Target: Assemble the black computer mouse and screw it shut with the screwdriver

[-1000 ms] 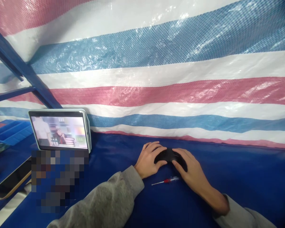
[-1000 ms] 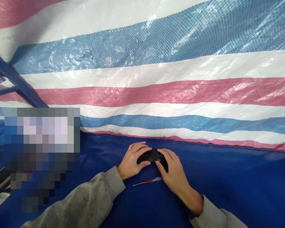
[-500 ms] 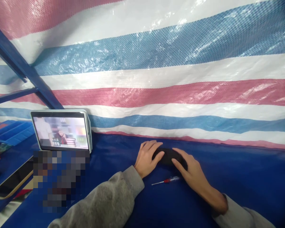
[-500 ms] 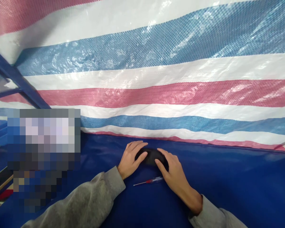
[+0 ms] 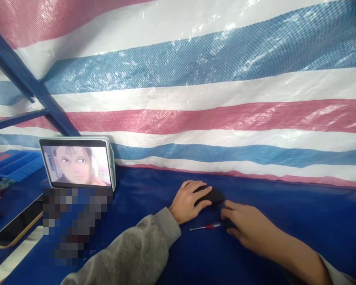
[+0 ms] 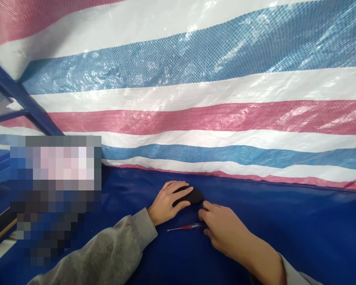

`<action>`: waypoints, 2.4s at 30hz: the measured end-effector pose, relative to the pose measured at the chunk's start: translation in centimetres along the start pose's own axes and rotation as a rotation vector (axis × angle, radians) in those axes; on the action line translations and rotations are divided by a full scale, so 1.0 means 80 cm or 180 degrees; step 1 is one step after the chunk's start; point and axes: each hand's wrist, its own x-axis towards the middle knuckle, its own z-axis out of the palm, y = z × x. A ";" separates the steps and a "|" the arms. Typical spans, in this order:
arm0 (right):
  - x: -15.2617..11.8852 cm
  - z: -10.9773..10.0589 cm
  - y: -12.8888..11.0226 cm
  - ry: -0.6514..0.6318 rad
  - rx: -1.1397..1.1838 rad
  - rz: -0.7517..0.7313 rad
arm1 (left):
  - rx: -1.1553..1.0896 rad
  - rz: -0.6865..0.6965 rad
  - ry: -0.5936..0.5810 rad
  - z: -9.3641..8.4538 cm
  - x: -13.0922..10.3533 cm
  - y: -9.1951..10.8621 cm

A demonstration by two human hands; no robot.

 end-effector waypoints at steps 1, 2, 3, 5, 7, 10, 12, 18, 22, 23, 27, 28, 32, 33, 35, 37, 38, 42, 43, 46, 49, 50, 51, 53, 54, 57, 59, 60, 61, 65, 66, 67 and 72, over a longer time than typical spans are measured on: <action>0.000 -0.002 -0.001 -0.0083 -0.0071 0.0052 | 0.0007 0.0006 -0.0006 0.000 0.000 0.000; -0.001 -0.005 -0.002 -0.0111 -0.0071 0.0057 | 0.0012 0.0005 -0.0008 0.000 0.000 0.000; -0.002 -0.010 -0.002 -0.0112 0.0011 0.0023 | 0.0013 0.0000 -0.0002 0.001 0.000 -0.001; -0.004 -0.028 0.001 0.0005 0.0325 -0.0061 | -0.0005 0.0008 0.0043 0.002 0.001 -0.001; -0.007 -0.055 0.004 0.0212 0.0692 -0.0022 | -0.0029 0.0058 0.0092 0.003 0.001 -0.001; -0.009 -0.100 0.005 0.0748 0.1020 0.0171 | -0.0006 0.0154 0.0131 0.004 0.001 -0.001; -0.004 -0.122 0.001 0.1221 0.0993 0.0333 | 0.0038 0.0187 0.0142 0.005 0.001 -0.002; 0.020 -0.134 -0.010 0.1409 0.0528 0.0430 | 0.0105 0.0292 0.0150 0.006 0.001 -0.005; 0.026 -0.123 -0.006 0.1223 0.0554 0.0419 | 0.0082 0.0352 0.0134 0.007 0.001 -0.005; 0.026 -0.122 -0.004 0.1208 0.0552 0.0425 | 0.0075 0.0359 0.0127 0.007 0.001 -0.005; 0.026 -0.119 -0.003 0.1151 0.0505 0.0449 | 0.0097 0.0363 0.0064 0.006 0.001 -0.005; 0.026 -0.117 -0.003 0.1152 0.0463 0.0447 | 0.0115 0.0362 0.0046 0.006 0.001 -0.005; 0.033 -0.102 -0.007 0.1280 -0.0026 0.0572 | 0.0162 0.0380 -0.0002 0.004 0.001 -0.003; 0.035 -0.098 -0.008 0.1323 -0.0206 0.0655 | 0.0163 0.0385 -0.0001 0.004 0.001 -0.003; 0.038 -0.091 -0.009 0.1398 -0.0495 0.0750 | 0.0162 0.0386 -0.0006 0.003 0.001 -0.002; 0.039 -0.088 -0.008 0.1410 -0.0606 0.0744 | 0.0158 0.0373 -0.0033 0.002 0.000 -0.001; 0.039 -0.088 -0.008 0.1395 -0.0597 0.0713 | 0.0156 0.0363 -0.0057 0.002 0.000 0.000; 0.037 -0.089 -0.005 0.1358 -0.0446 0.0568 | 0.0184 0.0356 -0.0176 0.000 -0.001 0.002; 0.037 -0.089 -0.006 0.1366 -0.0400 0.0510 | 0.0194 0.0369 -0.0204 0.000 -0.001 0.002; 0.038 -0.088 -0.008 0.1317 -0.0240 0.0349 | 0.0203 0.0409 -0.0252 0.000 -0.002 0.002; 0.040 -0.086 -0.009 0.1241 -0.0211 0.0245 | 0.0202 0.0414 -0.0241 0.001 -0.002 0.000; 0.040 -0.086 -0.009 0.1256 -0.0253 0.0233 | 0.0201 0.0411 -0.0233 0.001 -0.002 0.000; 0.040 -0.086 -0.008 0.1287 -0.0305 0.0225 | 0.0198 0.0409 -0.0226 0.001 -0.002 0.000; 0.039 -0.086 -0.006 0.1351 -0.0404 0.0282 | 0.0195 0.0425 -0.0221 0.002 -0.002 -0.001; 0.039 -0.086 -0.005 0.1364 -0.0437 0.0344 | 0.0197 0.0445 -0.0213 0.002 -0.002 -0.001; 0.038 -0.087 -0.005 0.1318 -0.0456 0.0498 | 0.0206 0.0473 -0.0197 0.003 -0.002 -0.001; 0.038 -0.087 -0.007 0.1280 -0.0451 0.0435 | 0.0210 0.0461 -0.0198 0.003 -0.002 -0.001; 0.038 -0.087 -0.008 0.1279 -0.0437 0.0364 | 0.0210 0.0454 -0.0198 0.003 -0.002 -0.001; 0.038 -0.087 -0.009 0.1295 -0.0415 0.0304 | 0.0207 0.0450 -0.0197 0.003 -0.002 -0.001; 0.038 -0.087 -0.009 0.1364 -0.0342 0.0376 | 0.0189 0.0437 -0.0207 0.004 -0.003 -0.001; 0.038 -0.087 -0.009 0.1359 -0.0377 0.0406 | 0.0185 0.0432 -0.0206 0.004 -0.003 -0.002; 0.038 -0.086 -0.009 0.1352 -0.0419 0.0405 | 0.0181 0.0433 -0.0199 0.004 -0.003 -0.002; 0.038 -0.085 -0.010 0.1321 -0.0497 0.0394 | 0.0184 0.0465 -0.0160 0.004 -0.003 -0.002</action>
